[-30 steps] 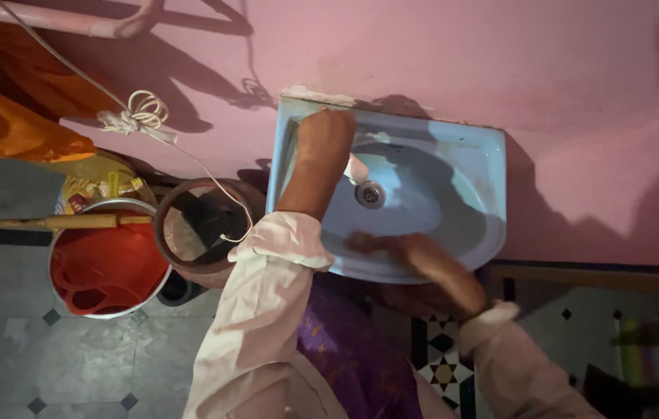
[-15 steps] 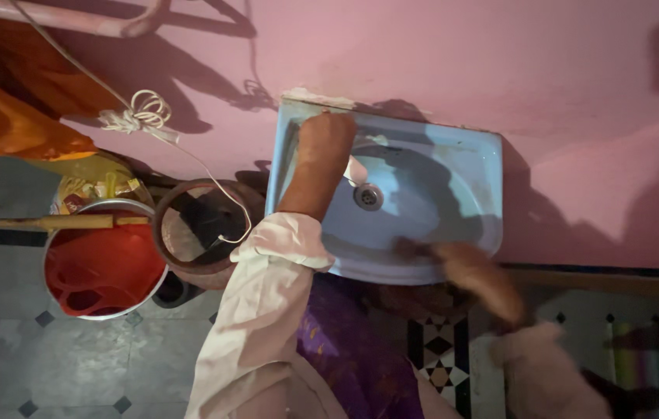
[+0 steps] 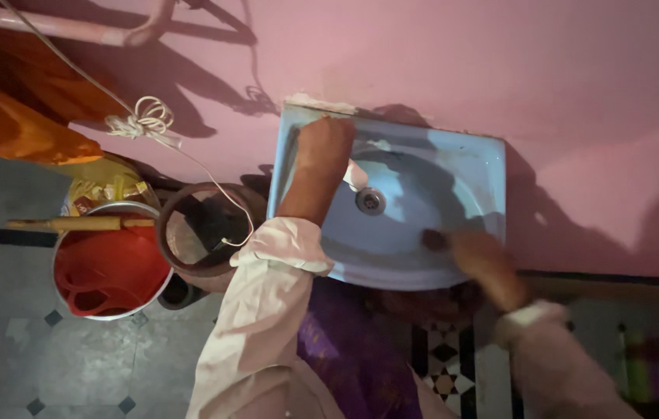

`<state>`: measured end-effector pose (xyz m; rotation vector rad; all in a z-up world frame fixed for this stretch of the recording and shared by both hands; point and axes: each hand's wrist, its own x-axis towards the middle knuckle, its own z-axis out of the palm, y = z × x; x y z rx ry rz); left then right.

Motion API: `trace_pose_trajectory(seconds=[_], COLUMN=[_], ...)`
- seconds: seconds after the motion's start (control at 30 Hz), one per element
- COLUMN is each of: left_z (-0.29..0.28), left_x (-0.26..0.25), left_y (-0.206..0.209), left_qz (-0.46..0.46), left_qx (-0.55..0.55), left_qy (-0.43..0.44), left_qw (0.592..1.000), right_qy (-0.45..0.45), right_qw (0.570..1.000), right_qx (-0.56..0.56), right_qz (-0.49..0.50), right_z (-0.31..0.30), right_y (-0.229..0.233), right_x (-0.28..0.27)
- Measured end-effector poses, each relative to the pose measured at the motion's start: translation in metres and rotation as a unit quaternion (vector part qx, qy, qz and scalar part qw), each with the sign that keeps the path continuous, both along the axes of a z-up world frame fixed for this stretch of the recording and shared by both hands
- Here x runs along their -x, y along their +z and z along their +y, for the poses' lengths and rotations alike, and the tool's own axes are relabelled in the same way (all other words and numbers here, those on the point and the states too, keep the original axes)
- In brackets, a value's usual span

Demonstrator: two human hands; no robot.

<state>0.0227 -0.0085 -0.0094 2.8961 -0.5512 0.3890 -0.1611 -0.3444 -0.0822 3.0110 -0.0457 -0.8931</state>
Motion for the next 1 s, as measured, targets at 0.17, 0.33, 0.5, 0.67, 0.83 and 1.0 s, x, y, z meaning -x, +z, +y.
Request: trace_pose_trajectory(seconds=[0.17, 0.33, 0.5, 0.67, 0.83, 1.0], left_z=[-0.002, 0.0, 0.002, 0.0, 0.003, 0.004], left_x=[0.0, 0.0, 0.006, 0.006, 0.008, 0.009], left_y=[0.006, 0.007, 0.001, -0.001, 0.0, 0.002], left_qz=[0.066, 0.067, 0.01, 0.003, 0.007, -0.01], left_qx=[-0.018, -0.023, -0.005, -0.012, -0.004, 0.003], left_qy=[-0.003, 0.0, 0.014, 0.025, 0.017, 0.026], left_qw=[0.998, 0.998, 1.0, 1.0, 1.0, 1.0], right_qy=[0.088, 0.02, 0.076, 0.187, 0.301, 0.213], right_qw=[0.989, 0.944, 0.99, 0.959, 0.897, 0.95], right_qx=[-0.111, -0.327, 0.094, 0.147, 0.094, 0.17], right_qz=[0.048, -0.024, -0.066, -0.154, -0.31, -0.154], right_z=[0.092, 0.054, -0.024, 0.011, 0.04, -0.006], right_y=[-0.03, -0.022, 0.007, 0.021, 0.009, 0.009], right_x=[0.003, 0.012, -0.011, -0.073, -0.104, -0.078])
